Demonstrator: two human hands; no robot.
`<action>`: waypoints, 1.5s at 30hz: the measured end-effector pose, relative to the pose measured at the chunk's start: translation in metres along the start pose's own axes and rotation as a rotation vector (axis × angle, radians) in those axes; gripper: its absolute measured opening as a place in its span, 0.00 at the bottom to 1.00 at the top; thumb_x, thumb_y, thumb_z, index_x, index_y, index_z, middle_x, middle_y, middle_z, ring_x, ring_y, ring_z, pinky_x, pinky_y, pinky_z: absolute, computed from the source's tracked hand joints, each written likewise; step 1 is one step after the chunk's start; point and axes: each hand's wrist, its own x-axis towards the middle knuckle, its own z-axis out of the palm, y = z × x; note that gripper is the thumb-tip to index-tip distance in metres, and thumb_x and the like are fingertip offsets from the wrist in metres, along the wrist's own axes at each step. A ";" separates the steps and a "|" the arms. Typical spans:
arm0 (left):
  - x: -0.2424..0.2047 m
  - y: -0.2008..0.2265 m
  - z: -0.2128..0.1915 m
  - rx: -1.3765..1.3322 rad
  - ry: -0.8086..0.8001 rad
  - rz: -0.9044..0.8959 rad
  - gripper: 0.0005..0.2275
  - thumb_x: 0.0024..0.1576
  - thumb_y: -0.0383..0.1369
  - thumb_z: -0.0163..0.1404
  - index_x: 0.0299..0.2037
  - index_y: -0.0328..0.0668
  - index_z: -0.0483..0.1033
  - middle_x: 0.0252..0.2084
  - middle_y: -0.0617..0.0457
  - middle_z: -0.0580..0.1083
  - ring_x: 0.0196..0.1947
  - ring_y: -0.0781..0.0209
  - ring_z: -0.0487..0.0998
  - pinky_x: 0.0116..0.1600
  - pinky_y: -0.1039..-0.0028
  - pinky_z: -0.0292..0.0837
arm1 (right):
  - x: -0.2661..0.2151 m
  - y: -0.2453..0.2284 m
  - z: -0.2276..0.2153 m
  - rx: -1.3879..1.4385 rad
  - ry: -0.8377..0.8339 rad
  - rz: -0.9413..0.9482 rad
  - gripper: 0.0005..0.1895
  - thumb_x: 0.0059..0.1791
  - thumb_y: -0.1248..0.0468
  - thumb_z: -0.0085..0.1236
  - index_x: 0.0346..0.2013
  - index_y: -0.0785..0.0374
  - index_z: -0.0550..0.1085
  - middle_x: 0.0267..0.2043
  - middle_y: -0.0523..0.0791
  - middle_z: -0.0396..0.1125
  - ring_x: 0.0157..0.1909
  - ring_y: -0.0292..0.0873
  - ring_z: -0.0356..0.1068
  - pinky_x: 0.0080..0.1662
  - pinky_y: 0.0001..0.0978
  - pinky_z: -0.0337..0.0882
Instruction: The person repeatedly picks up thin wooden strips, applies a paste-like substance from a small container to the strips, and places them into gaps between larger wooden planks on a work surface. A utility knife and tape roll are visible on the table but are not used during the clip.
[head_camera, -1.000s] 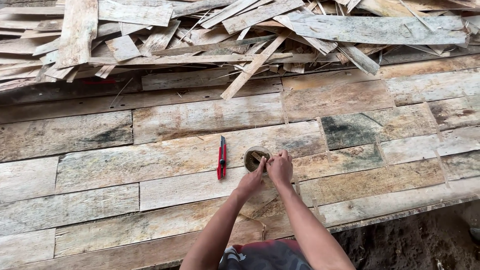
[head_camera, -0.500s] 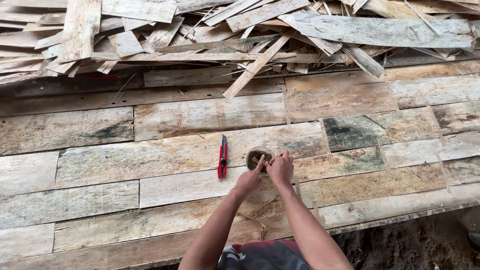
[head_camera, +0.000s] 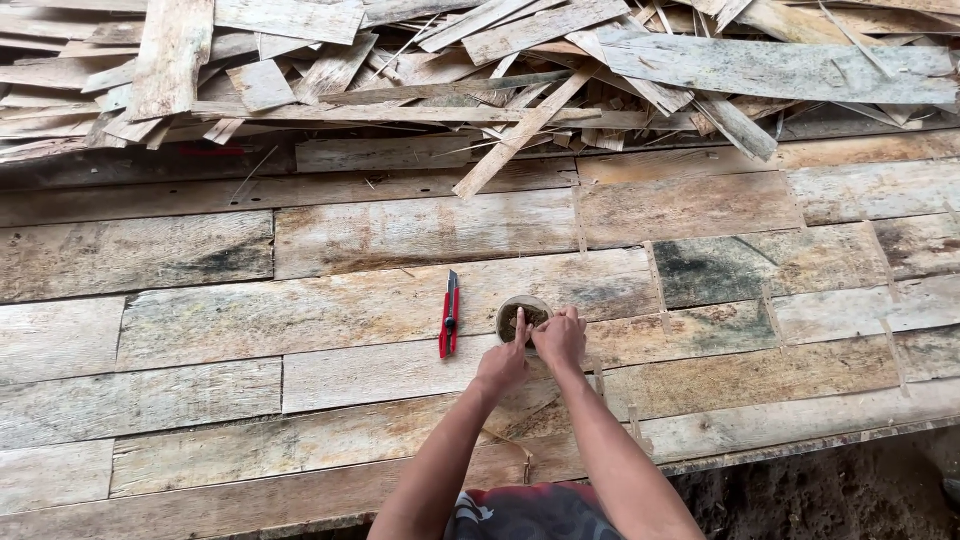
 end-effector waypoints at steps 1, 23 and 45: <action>0.001 0.002 -0.001 0.001 -0.002 -0.002 0.40 0.59 0.27 0.39 0.76 0.44 0.22 0.56 0.33 0.75 0.41 0.32 0.81 0.45 0.46 0.78 | 0.000 -0.002 -0.002 0.001 -0.002 0.000 0.12 0.44 0.49 0.62 0.33 0.51 0.84 0.52 0.40 0.65 0.59 0.54 0.64 0.57 0.46 0.73; 0.013 0.013 0.013 0.183 0.053 -0.126 0.42 0.60 0.28 0.44 0.77 0.40 0.22 0.40 0.42 0.80 0.41 0.43 0.84 0.45 0.54 0.80 | -0.001 0.030 0.013 0.332 0.106 0.037 0.10 0.33 0.52 0.71 0.24 0.51 0.83 0.50 0.44 0.69 0.56 0.60 0.70 0.57 0.49 0.74; 0.005 0.027 0.007 0.104 0.089 -0.136 0.44 0.59 0.25 0.47 0.77 0.51 0.24 0.39 0.38 0.80 0.41 0.38 0.84 0.46 0.51 0.78 | -0.016 0.009 -0.083 0.370 -0.143 -0.089 0.16 0.35 0.49 0.72 0.25 0.57 0.83 0.56 0.46 0.67 0.61 0.59 0.70 0.62 0.48 0.72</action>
